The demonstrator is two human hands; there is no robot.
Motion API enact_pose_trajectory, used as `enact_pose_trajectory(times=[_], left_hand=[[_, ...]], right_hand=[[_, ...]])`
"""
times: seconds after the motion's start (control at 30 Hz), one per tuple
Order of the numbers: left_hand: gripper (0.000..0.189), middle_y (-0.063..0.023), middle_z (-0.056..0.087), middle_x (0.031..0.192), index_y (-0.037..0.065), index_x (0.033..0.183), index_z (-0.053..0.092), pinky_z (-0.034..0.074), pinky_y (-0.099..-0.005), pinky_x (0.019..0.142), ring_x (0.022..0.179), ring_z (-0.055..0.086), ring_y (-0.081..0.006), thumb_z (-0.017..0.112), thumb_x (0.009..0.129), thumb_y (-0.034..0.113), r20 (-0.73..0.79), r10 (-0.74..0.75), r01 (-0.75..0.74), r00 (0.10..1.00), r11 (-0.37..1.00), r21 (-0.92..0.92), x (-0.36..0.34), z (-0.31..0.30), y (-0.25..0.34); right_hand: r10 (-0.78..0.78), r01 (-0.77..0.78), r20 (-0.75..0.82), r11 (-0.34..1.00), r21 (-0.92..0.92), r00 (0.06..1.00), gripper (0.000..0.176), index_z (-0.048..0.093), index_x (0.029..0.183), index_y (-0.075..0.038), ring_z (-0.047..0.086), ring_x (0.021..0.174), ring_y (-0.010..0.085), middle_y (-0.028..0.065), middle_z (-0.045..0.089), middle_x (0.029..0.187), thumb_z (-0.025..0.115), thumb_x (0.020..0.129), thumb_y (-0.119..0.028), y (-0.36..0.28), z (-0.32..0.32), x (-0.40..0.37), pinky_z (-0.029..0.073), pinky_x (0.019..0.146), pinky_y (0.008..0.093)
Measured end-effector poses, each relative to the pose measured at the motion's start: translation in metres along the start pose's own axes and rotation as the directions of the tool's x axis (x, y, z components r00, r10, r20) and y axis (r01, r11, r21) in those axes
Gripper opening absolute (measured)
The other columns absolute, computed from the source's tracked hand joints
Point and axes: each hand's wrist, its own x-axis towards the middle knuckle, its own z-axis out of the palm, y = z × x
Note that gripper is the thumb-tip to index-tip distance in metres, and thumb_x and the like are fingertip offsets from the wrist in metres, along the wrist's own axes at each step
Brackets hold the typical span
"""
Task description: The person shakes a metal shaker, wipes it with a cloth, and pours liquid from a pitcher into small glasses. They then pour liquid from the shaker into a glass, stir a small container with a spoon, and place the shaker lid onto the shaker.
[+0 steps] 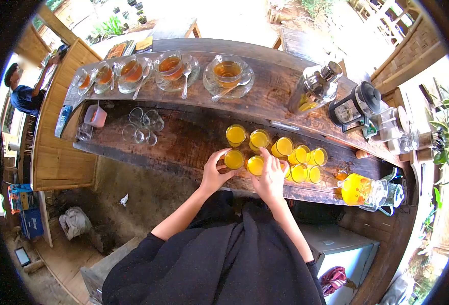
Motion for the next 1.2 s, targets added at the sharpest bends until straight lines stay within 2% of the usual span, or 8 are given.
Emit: enact_pose_trajectory(times=[0.17,0.3,0.37,0.53,0.77,0.97,1.17,1.2], left_hand=[[0.069,-0.0105,0.053,0.127,0.01,0.131,0.054,0.055,-0.0359,0.09,0.116,0.057,-0.0249,0.081,0.069,0.004,0.0,0.02,-0.02,1.0,1.0,-0.005,0.003,-0.003,-0.001],[0.069,-0.01,0.052,0.13,0.011,0.134,0.051,0.053,-0.0365,0.094,0.12,0.055,-0.024,0.078,0.072,0.002,0.032,0.038,-0.038,0.999,0.999,-0.011,-0.001,-0.011,-0.002],[0.069,-0.0092,0.051,0.133,0.012,0.136,0.049,0.051,-0.0369,0.096,0.122,0.053,-0.0229,0.077,0.074,0.002,0.038,0.024,-0.023,0.999,1.0,-0.021,-0.005,-0.016,-0.001],[0.066,-0.0089,0.05,0.134,0.013,0.136,0.048,0.049,-0.035,0.097,0.122,0.052,-0.0225,0.073,0.076,0.001,0.008,0.003,-0.003,1.0,0.999,0.038,-0.015,-0.037,0.012],[0.061,-0.0082,0.051,0.131,0.012,0.134,0.051,0.049,-0.0344,0.095,0.12,0.052,-0.0221,0.073,0.078,0.003,-0.039,0.013,-0.012,0.999,1.0,0.005,-0.025,-0.054,0.01],[0.055,-0.0079,0.051,0.131,0.01,0.131,0.053,0.05,-0.0327,0.093,0.118,0.053,-0.0204,0.074,0.08,0.004,-0.112,0.013,-0.01,0.994,1.0,0.028,-0.041,-0.064,0.014],[0.05,-0.0067,0.055,0.128,0.007,0.129,0.055,0.049,-0.0327,0.093,0.116,0.055,-0.0194,0.072,0.082,0.004,-0.308,0.038,-0.025,0.951,0.999,0.046,-0.072,-0.062,0.035],[0.048,-0.0074,0.057,0.124,0.007,0.126,0.057,0.05,-0.0335,0.091,0.112,0.057,-0.0197,0.072,0.081,0.005,-0.359,0.018,-0.014,0.933,1.0,0.015,-0.082,-0.06,0.041]], right_hand=[[0.001,-0.002,-0.012,0.999,-0.047,1.0,0.084,0.039,0.138,-0.01,0.052,0.113,0.0291,0.011,0.056,0.12,0.08,0.065,-0.014,-0.003,0.009,0.008,0.031,0.099,0.0503],[0.002,-0.003,-0.005,0.995,-0.103,1.0,0.084,0.042,0.137,-0.011,0.054,0.113,0.0286,0.0101,0.058,0.118,0.083,0.065,-0.017,-0.008,0.006,0.011,0.032,0.098,0.0474],[0.015,-0.016,-0.015,0.994,-0.112,1.0,0.084,0.042,0.137,-0.011,0.051,0.116,0.0305,0.0125,0.054,0.121,0.083,0.065,-0.021,-0.013,0.001,0.011,0.033,0.098,0.0482],[0.024,-0.024,0.003,0.998,-0.066,1.0,0.082,0.041,0.137,-0.013,0.045,0.123,0.0315,0.0145,0.048,0.13,0.082,0.067,-0.025,-0.019,-0.002,0.008,0.03,0.102,0.0507],[-0.007,0.007,0.0,1.0,-0.011,1.0,0.073,0.045,0.134,-0.013,0.044,0.124,0.0317,0.0135,0.048,0.131,0.079,0.071,-0.022,-0.038,0.005,0.008,0.029,0.104,0.0492],[-0.091,0.098,-0.067,0.99,0.106,0.994,0.069,0.046,0.132,-0.01,0.044,0.125,0.0317,0.0132,0.049,0.131,0.078,0.072,-0.017,-0.056,0.006,-0.001,0.028,0.105,0.0485],[-0.282,0.268,0.011,0.922,0.281,0.959,0.062,0.049,0.129,-0.009,0.045,0.124,0.0324,0.0131,0.05,0.131,0.076,0.074,-0.015,-0.068,0.004,-0.01,0.027,0.106,0.0484],[-0.303,0.286,0.012,0.911,0.299,0.953,0.06,0.05,0.128,-0.009,0.046,0.123,0.0323,0.0131,0.052,0.129,0.076,0.074,-0.014,-0.071,0.003,-0.01,0.028,0.105,0.0483]])
